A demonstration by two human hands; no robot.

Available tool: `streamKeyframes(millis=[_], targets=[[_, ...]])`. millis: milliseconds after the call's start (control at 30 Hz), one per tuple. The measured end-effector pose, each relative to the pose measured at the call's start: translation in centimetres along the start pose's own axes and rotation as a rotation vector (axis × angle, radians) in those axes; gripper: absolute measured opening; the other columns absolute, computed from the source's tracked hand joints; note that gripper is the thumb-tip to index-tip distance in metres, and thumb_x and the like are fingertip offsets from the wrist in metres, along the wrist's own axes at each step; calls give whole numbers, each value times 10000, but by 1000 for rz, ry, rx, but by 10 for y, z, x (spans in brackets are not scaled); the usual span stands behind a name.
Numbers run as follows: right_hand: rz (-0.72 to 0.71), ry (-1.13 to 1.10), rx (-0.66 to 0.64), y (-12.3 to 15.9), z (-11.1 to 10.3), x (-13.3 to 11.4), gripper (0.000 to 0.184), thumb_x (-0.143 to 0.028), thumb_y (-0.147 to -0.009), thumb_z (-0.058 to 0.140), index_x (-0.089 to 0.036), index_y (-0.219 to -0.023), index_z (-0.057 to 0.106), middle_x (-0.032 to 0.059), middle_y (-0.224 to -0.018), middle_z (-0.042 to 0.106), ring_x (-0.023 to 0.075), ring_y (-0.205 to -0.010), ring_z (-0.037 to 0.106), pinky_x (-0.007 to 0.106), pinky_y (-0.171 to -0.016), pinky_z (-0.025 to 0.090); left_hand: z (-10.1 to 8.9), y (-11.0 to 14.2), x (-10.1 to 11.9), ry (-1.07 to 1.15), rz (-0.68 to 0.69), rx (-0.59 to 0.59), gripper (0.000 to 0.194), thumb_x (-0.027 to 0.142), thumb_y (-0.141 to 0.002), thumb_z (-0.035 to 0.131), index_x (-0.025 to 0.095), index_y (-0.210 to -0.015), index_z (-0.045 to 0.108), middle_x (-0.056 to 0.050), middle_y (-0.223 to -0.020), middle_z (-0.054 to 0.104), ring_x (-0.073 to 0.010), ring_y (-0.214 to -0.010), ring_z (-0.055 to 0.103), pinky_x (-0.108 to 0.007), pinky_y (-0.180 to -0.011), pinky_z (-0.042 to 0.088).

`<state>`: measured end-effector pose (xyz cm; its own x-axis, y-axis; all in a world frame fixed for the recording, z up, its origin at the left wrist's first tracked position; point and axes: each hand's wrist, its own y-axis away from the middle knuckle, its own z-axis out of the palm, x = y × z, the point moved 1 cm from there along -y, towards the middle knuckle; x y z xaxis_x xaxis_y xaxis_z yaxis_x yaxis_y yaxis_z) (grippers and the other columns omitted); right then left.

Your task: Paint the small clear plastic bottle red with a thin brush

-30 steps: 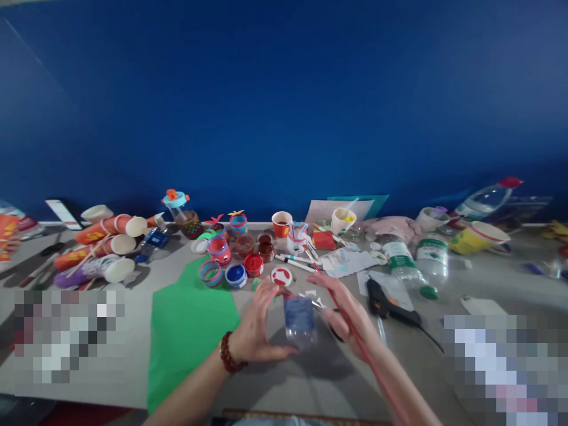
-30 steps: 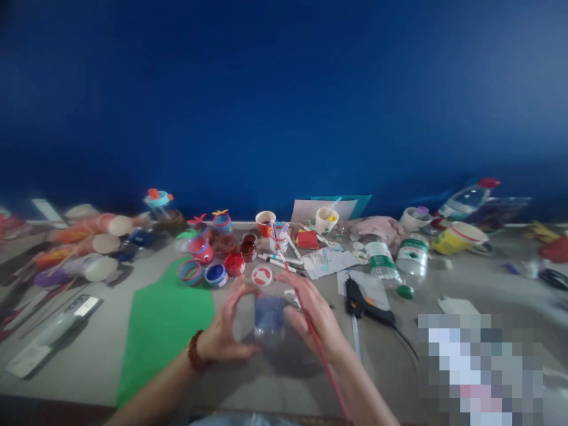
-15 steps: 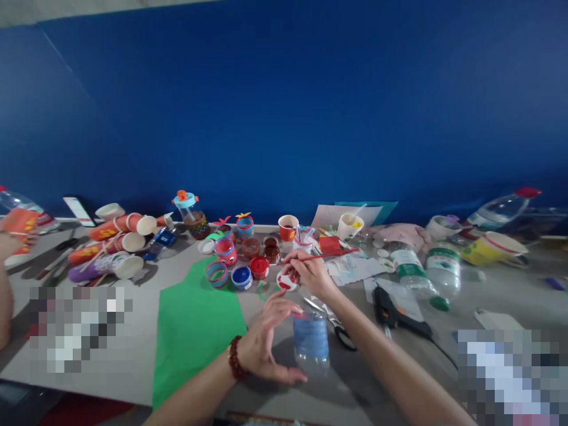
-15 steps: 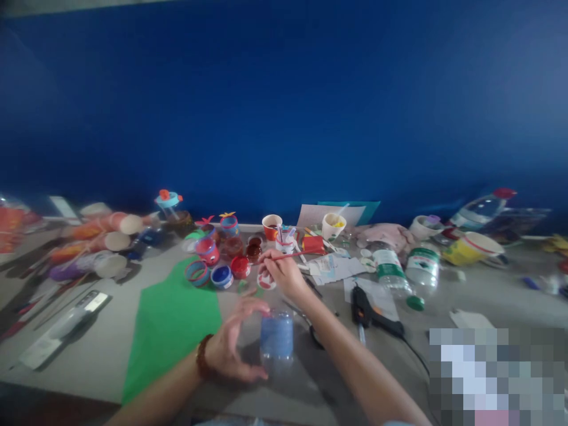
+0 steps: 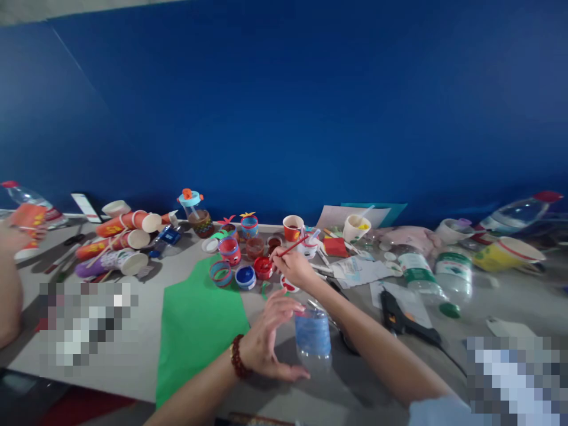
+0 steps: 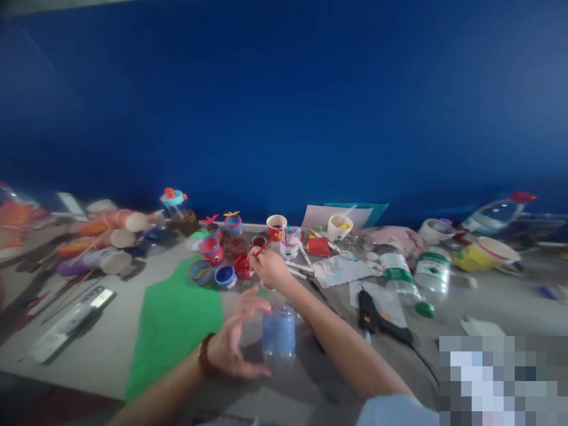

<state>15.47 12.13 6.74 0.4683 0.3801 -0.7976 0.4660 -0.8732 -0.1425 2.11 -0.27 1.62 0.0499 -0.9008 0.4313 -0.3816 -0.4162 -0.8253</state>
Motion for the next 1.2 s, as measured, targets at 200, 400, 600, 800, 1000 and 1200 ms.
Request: streamKeyframes(millis=[200, 400, 600, 800, 1000, 1200], targets=[[15, -23, -3, 0, -2, 1, 224, -168, -1000, 479, -212, -873, 659, 26, -730, 752, 189, -686, 710, 279, -689, 490, 0, 3, -3, -33, -24, -8, 1184, 585, -695, 883, 268, -1610, 202, -185, -1297, 676, -360, -1152, 710, -719, -1161, 373], [15, -138, 45, 4, -10, -1, 194, -187, -975, 501, -219, -834, 631, 27, -725, 760, 186, -662, 719, 277, -661, 517, 0, 2, -1, -35, -18, -16, 1176, 559, -707, 883, 250, -1612, 199, -184, -1288, 667, -349, -1149, 706, -702, -1162, 379], [40, -330, 241, 31, -43, -11, 226, -344, -969, 455, -216, -868, 611, 51, -713, 759, 193, -612, 701, 273, -559, 515, -6, -3, -1, -37, -146, 17, 1130, 565, -711, 886, 275, -1580, 225, -168, -1318, 640, -370, -1188, 675, -689, -1152, 390], [51, -701, 607, 117, -84, -32, 112, -247, -829, 572, -209, -775, 663, 49, -611, 731, 176, -496, 646, 261, -457, 472, -4, -1, -6, -59, -141, 115, 1046, 632, -757, 816, 241, -1557, 267, -163, -1307, 624, -356, -1200, 648, -662, -1153, 384], [65, -676, 678, 169, -75, -40, 165, -214, -831, 580, -207, -740, 717, 70, -548, 710, 208, -456, 659, 276, -389, 468, -5, -2, -4, -39, -120, 86, 1026, 596, -782, 813, 269, -1571, 244, -155, -1306, 643, -350, -1210, 661, -711, -1185, 309], [19, -600, 634, 176, -61, -36, 187, -203, -895, 579, -203, -791, 735, 59, -611, 731, 198, -509, 685, 269, -435, 519, -9, -7, -2, -76, -95, 29, 1053, 538, -783, 831, 292, -1599, 214, -150, -1353, 639, -383, -1189, 673, -769, -1133, 361]])
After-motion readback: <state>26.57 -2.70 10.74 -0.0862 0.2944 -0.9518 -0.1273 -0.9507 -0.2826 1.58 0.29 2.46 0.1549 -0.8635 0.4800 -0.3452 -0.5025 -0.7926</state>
